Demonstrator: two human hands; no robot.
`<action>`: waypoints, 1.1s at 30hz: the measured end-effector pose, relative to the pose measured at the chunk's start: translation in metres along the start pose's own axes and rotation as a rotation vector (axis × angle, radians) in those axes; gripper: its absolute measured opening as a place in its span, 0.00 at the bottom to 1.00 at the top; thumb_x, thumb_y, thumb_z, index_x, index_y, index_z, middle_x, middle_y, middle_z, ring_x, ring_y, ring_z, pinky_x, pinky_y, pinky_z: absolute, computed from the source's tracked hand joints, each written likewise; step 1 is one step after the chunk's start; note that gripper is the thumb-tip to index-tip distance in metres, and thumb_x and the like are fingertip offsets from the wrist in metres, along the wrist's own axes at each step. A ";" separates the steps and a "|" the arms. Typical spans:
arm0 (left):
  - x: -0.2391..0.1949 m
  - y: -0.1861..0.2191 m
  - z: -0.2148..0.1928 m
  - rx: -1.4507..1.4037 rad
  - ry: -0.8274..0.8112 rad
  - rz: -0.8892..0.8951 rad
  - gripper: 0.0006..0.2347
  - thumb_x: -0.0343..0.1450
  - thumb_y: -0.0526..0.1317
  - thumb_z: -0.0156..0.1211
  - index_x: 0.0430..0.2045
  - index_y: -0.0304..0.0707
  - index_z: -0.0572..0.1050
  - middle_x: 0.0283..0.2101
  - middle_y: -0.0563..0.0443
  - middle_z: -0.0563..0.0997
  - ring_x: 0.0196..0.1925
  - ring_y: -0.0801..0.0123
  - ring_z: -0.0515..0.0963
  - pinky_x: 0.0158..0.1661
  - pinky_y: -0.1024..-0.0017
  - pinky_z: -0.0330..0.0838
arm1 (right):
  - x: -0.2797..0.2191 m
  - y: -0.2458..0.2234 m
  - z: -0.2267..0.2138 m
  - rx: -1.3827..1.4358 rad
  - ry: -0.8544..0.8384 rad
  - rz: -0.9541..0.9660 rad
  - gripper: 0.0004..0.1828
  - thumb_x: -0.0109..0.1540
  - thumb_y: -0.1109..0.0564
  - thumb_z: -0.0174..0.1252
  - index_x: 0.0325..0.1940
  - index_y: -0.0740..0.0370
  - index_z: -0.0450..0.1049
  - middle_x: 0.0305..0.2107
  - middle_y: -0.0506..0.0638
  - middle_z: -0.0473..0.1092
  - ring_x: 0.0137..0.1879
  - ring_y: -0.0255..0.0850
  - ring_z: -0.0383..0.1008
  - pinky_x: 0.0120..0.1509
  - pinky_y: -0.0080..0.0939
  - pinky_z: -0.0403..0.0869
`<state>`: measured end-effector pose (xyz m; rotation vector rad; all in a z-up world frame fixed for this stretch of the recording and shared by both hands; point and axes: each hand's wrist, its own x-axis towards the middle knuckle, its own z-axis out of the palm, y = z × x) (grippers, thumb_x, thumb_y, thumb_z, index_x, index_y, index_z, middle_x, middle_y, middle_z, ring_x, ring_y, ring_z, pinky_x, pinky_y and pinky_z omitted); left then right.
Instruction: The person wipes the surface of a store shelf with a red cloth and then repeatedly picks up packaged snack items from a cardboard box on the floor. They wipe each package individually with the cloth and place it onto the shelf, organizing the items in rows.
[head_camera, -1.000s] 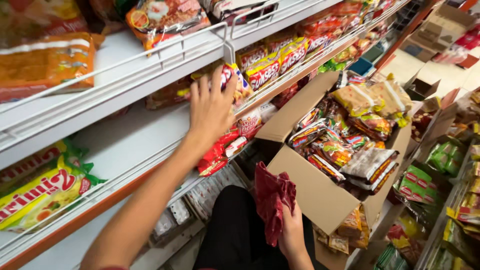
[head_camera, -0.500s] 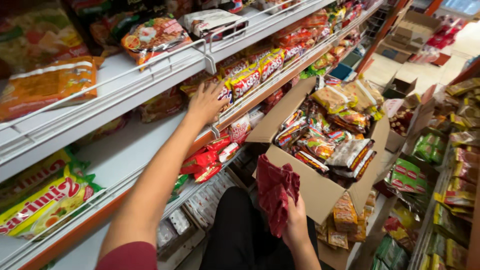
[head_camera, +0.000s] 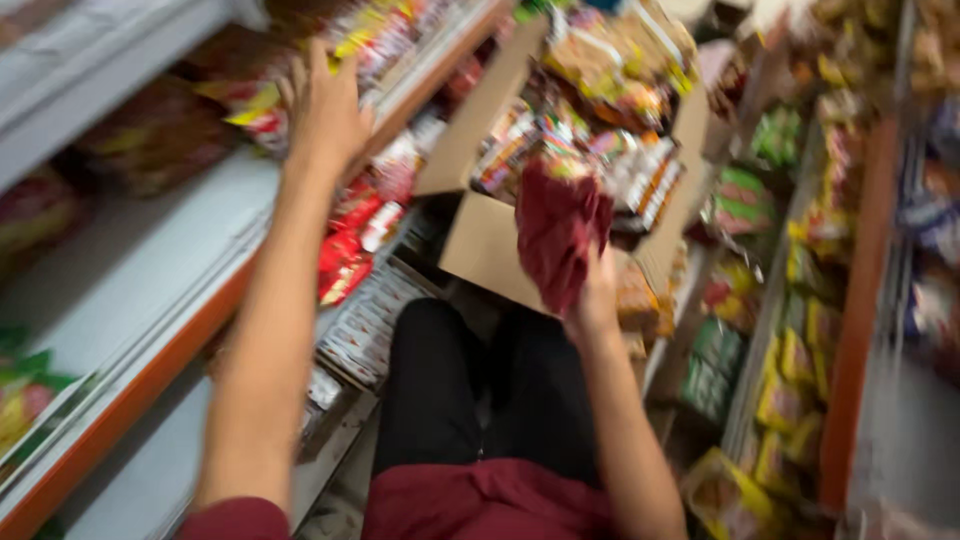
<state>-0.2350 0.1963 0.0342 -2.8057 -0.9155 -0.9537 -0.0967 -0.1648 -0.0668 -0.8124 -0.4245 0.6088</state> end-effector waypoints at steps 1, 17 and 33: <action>-0.002 0.026 0.008 -0.155 0.037 0.016 0.22 0.67 0.38 0.70 0.55 0.40 0.74 0.58 0.36 0.67 0.60 0.39 0.69 0.58 0.40 0.66 | 0.005 -0.006 -0.007 0.001 0.014 -0.054 0.33 0.72 0.45 0.52 0.75 0.65 0.57 0.66 0.55 0.65 0.70 0.47 0.68 0.76 0.50 0.67; 0.101 0.294 0.225 0.111 0.114 0.237 0.29 0.63 0.40 0.67 0.61 0.46 0.66 0.67 0.36 0.63 0.69 0.26 0.58 0.58 0.30 0.59 | 0.061 -0.026 -0.113 0.297 0.291 0.016 0.32 0.69 0.40 0.44 0.72 0.58 0.61 0.63 0.55 0.68 0.66 0.52 0.71 0.68 0.56 0.71; 0.093 0.254 0.123 -0.594 -0.115 0.341 0.29 0.55 0.25 0.64 0.53 0.42 0.68 0.64 0.34 0.62 0.66 0.33 0.62 0.63 0.45 0.62 | 0.033 0.004 -0.097 0.289 0.309 0.166 0.29 0.69 0.43 0.44 0.69 0.61 0.63 0.62 0.56 0.69 0.65 0.50 0.72 0.69 0.56 0.71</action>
